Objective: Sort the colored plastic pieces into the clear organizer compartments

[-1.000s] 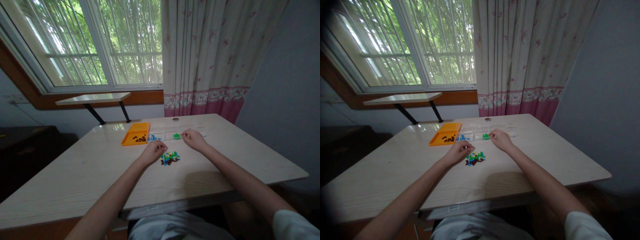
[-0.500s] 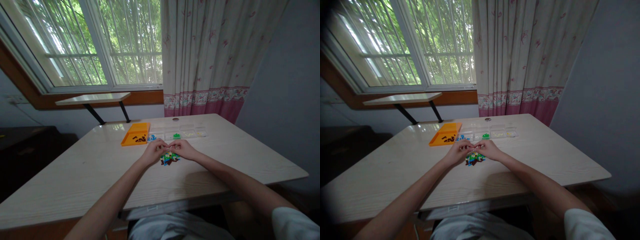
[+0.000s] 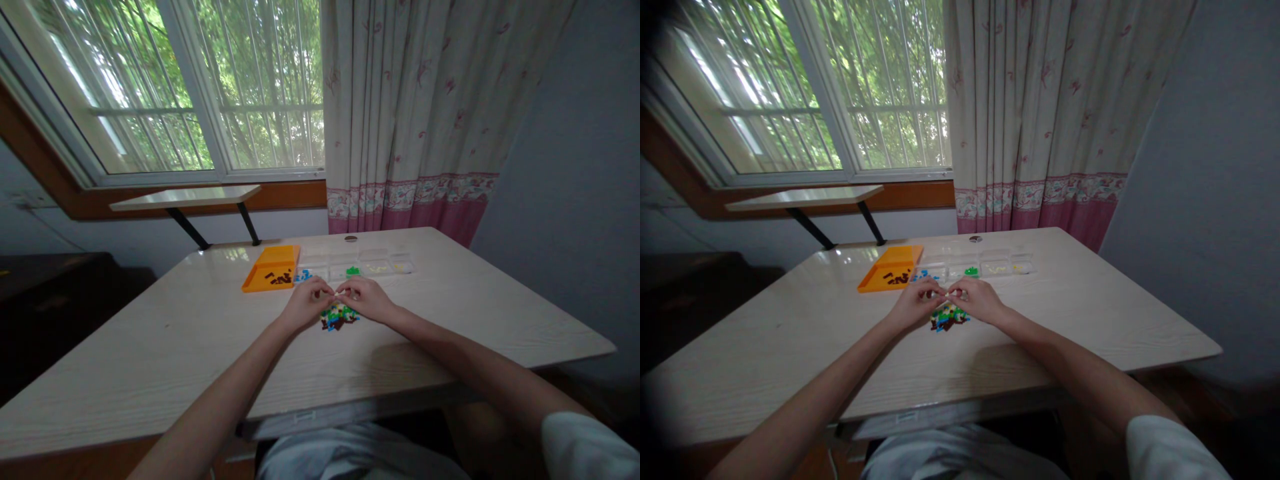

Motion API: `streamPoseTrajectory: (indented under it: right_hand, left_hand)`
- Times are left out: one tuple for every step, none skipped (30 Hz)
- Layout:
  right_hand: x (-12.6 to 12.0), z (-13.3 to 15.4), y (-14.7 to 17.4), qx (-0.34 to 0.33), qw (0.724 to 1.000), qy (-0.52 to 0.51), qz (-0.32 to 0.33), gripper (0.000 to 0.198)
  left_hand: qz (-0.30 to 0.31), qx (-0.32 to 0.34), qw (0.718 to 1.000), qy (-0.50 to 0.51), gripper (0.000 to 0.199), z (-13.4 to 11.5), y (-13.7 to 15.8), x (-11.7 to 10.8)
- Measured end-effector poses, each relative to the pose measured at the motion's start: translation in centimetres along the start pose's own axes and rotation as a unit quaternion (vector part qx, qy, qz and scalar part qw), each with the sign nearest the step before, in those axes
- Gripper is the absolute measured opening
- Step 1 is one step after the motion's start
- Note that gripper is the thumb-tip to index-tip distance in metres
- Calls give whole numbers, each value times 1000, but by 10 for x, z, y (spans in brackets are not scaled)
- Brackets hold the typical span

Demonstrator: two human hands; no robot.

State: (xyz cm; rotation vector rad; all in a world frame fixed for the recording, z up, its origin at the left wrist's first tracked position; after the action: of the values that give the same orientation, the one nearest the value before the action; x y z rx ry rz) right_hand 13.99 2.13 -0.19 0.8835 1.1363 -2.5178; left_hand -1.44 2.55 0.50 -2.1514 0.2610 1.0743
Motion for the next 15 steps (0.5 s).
streamPoseTrajectory:
  right_hand:
    - [0, 0, 0, -1, 1000, 3, 2, 15]
    - [1, 0, 1, -3, 1000, 6, 4, 15]
    - [1, 0, 1, -4, 1000, 9, 5, 16]
    - [1, 0, 1, -5, 1000, 12, 7, 16]
    - [1, 1, 1, -7, 1000, 14, 9, 16]
    - [1, 1, 2, -9, 1000, 15, 9, 16]
    - [0, 2, 2, -10, 1000, 16, 9, 16]
    - [0, 3, 2, -12, 1000, 16, 8, 16]
    - [0, 3, 2, -12, 1000, 17, 6, 16]
    - [-1, 3, 1, -12, 1000, 18, 4, 16]
    - [-1, 3, 1, -12, 1000, 19, 1, 16]
    - [-2, 4, 1, -13, 1000, 20, 0, 16]
    - [-2, 4, 1, -14, 1000, 20, -1, 15]
    - [-2, 4, 1, -15, 1000, 20, -3, 15]
    - [-2, 4, 1, -16, 1000, 20, -5, 15]
  left_hand:
    - [2, 2, 1000, -3, 14, -1, 0, 0]
    - [4, 3, 1000, -6, 14, -1, 0, 0]
    - [8, 3, 1000, -9, 14, -1, 1, 0]
    - [11, 4, 1000, -11, 14, -2, 1, 0]
    - [11, 5, 1000, -12, 14, -2, 1, -1]
    - [10, 7, 1000, -11, 14, -2, 1, -1]
    - [7, 9, 1000, -9, 14, -3, 2, -2]
    - [3, 11, 1000, -6, 14, -3, 2, -2]
    - [1, 12, 1000, -3, 14, -3, 2, -3]
    - [-2, 11, 1000, -2, 14, -3, 2, -3]
    - [-3, 9, 1000, -1, 14, -3, 2, -3]
    - [-3, 7, 1000, 0, 14, -2, 2, -3]
    - [-3, 5, 1000, 1, 14, -2, 2, -3]
    - [-4, 4, 1000, 2, 14, -2, 2, -2]
    - [-6, 4, 1000, 5, 14, -2, 2, -2]
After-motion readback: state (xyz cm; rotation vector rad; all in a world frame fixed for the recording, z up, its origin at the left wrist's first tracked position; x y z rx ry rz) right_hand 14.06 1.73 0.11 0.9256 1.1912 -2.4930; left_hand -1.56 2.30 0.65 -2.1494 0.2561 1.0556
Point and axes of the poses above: each hand's wrist, its own y-axis away from the middle knuckle, its own x-axis out of the palm, z = x × y, the point moved 4 cm from there along -y, towards the middle knuckle, and after that the axes turned 10 degrees about -y, right-handed, at the moved point
